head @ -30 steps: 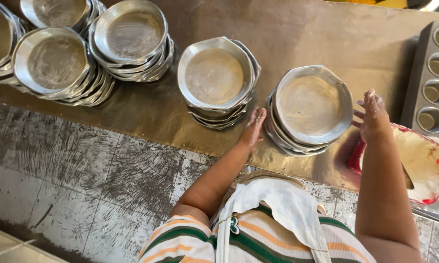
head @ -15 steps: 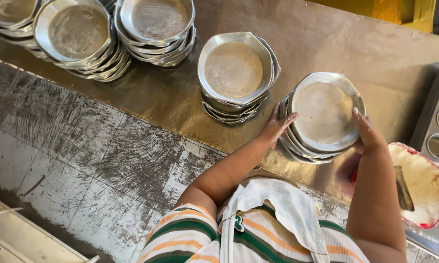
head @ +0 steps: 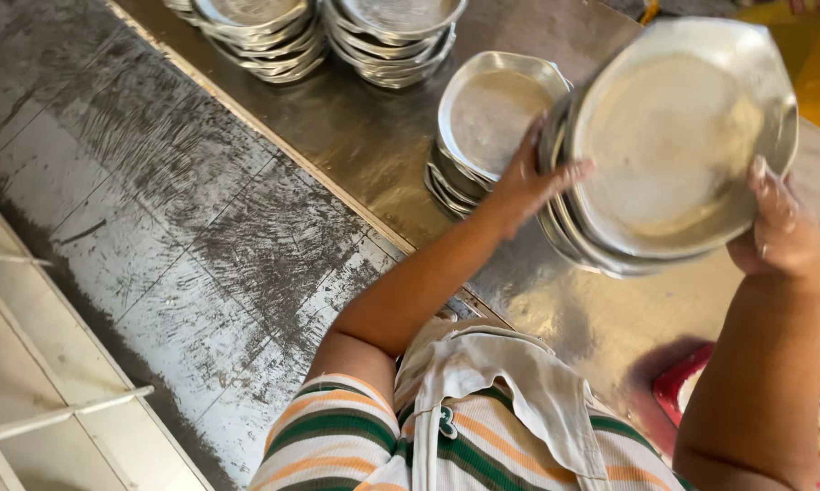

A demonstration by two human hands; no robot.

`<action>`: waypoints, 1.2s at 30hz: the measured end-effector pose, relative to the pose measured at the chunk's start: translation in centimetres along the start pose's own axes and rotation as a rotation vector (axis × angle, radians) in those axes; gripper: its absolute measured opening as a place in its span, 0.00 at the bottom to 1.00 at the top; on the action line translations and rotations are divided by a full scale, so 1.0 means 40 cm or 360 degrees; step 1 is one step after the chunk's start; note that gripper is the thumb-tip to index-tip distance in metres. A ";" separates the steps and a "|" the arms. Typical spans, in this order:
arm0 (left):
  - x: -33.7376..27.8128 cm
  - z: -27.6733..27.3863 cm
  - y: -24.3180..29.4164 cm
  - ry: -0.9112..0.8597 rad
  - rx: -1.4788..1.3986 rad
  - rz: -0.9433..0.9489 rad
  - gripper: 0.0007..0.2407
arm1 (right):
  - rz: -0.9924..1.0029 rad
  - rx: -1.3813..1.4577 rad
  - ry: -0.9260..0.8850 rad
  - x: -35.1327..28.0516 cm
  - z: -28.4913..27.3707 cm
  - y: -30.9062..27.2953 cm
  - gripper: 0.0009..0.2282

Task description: The person repeatedly picks up round metal baking pans from a stack, applies a white substance from a red container using a cloth, and places the greased pans onto a separate stack. The person then moves the stack of greased pans to a nearby wooden table.

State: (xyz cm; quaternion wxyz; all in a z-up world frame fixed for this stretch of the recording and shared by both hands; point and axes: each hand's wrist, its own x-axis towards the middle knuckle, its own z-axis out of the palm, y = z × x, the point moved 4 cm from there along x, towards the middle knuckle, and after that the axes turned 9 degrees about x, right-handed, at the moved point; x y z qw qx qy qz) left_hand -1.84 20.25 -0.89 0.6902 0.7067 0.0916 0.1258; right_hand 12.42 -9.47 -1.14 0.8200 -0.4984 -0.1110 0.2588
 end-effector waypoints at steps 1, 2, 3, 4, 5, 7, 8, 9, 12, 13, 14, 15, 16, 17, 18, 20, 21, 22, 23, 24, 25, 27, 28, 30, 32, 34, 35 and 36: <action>0.018 -0.049 0.030 0.0034 0.0000 -0.0065 0.45 | -0.0004 0.0005 -0.0057 0.033 0.058 -0.011 0.22; 0.043 -0.099 0.054 0.0067 -0.0002 -0.0131 0.43 | -0.0008 0.0011 -0.0113 0.065 0.120 -0.020 0.23; 0.066 -0.139 0.067 0.0093 -0.0004 -0.0192 0.42 | -0.0018 0.0015 -0.0167 0.091 0.181 -0.029 0.23; 0.079 -0.170 0.074 0.0087 -0.0206 -0.0128 0.40 | -0.0028 0.0020 -0.0221 0.106 0.240 -0.033 0.24; 0.092 -0.207 0.078 0.0073 -0.0406 -0.0052 0.38 | 0.0035 -0.0004 -0.0204 0.118 0.293 -0.034 0.24; 0.117 -0.273 0.058 0.0061 -0.0605 0.0027 0.36 | 0.0162 -0.0052 -0.0161 0.151 0.379 -0.017 0.25; 0.133 -0.299 0.042 0.0067 -0.0604 0.0029 0.35 | 0.0152 -0.0059 -0.0183 0.173 0.410 -0.009 0.25; 0.139 -0.318 0.030 0.0060 -0.0608 0.0014 0.34 | 0.0147 -0.0055 -0.0191 0.180 0.431 0.000 0.25; 0.150 -0.390 -0.012 0.0095 -0.0503 -0.0066 0.33 | 0.0042 -0.0063 -0.0135 0.212 0.458 0.046 0.24; 0.155 -0.410 0.001 0.0045 -0.0615 -0.0009 0.34 | -0.0009 -0.0070 -0.0115 0.214 0.471 0.050 0.23; 0.160 -0.427 0.018 -0.0006 -0.0726 0.0048 0.35 | -0.0060 -0.0074 -0.0095 0.216 0.486 0.047 0.23; 0.145 -0.449 0.011 -0.0047 -0.0842 0.0076 0.36 | -0.0083 -0.0075 -0.0071 0.211 0.500 0.070 0.23; 0.129 -0.478 0.001 -0.0019 -0.0850 0.0033 0.36 | -0.0108 -0.0075 -0.0054 0.207 0.519 0.091 0.22; 0.119 -0.508 0.010 0.0015 -0.0855 0.0010 0.36 | -0.0138 -0.0078 -0.0053 0.206 0.550 0.097 0.22; 0.106 -0.539 0.019 0.0048 -0.0859 -0.0014 0.36 | -0.0164 -0.0078 -0.0058 0.210 0.588 0.103 0.22; 0.066 -0.595 0.020 0.0117 -0.0931 0.0059 0.37 | -0.0152 -0.0102 -0.0021 0.180 0.655 0.127 0.21; 0.062 -0.633 0.027 0.0146 -0.0946 0.0124 0.37 | -0.0156 -0.0100 -0.0012 0.175 0.696 0.136 0.21; 0.049 -0.675 0.021 0.0216 -0.0860 0.0077 0.37 | -0.0157 -0.0093 0.0004 0.176 0.736 0.146 0.22; 0.023 -0.713 0.003 0.0275 -0.0780 0.0016 0.37 | -0.0114 -0.0128 0.0020 0.174 0.768 0.163 0.23; 0.005 -0.748 -0.017 0.0334 -0.0701 -0.0045 0.37 | -0.0070 -0.0163 0.0035 0.174 0.798 0.183 0.23; -0.015 -0.778 -0.032 0.0373 -0.0804 0.0001 0.37 | -0.0017 -0.0212 0.0034 0.174 0.824 0.198 0.24; -0.076 -0.843 -0.049 0.0489 -0.1009 0.0110 0.36 | -0.0087 -0.0143 -0.0248 0.171 0.905 0.236 0.26; -0.117 -0.863 -0.050 0.0568 -0.0949 0.0063 0.36 | -0.0108 -0.0106 -0.0406 0.171 0.945 0.253 0.26; -0.198 -0.921 -0.029 0.0786 -0.0805 0.0001 0.36 | -0.0013 -0.0109 -0.0471 0.199 1.010 0.305 0.27; -0.302 -0.973 0.032 0.0937 -0.0777 0.0072 0.34 | 0.0076 -0.0144 -0.0531 0.197 1.079 0.353 0.27; -0.411 -1.023 0.058 0.1112 -0.0783 0.0114 0.33 | 0.0163 -0.0215 -0.0613 0.199 1.148 0.429 0.26; -0.456 -1.053 0.064 0.1187 -0.0797 0.0125 0.33 | 0.0237 -0.0206 -0.0653 0.196 1.186 0.471 0.26; -0.506 -1.084 0.065 0.1263 -0.0811 0.0138 0.33 | 0.0312 -0.0199 -0.0691 0.194 1.225 0.511 0.27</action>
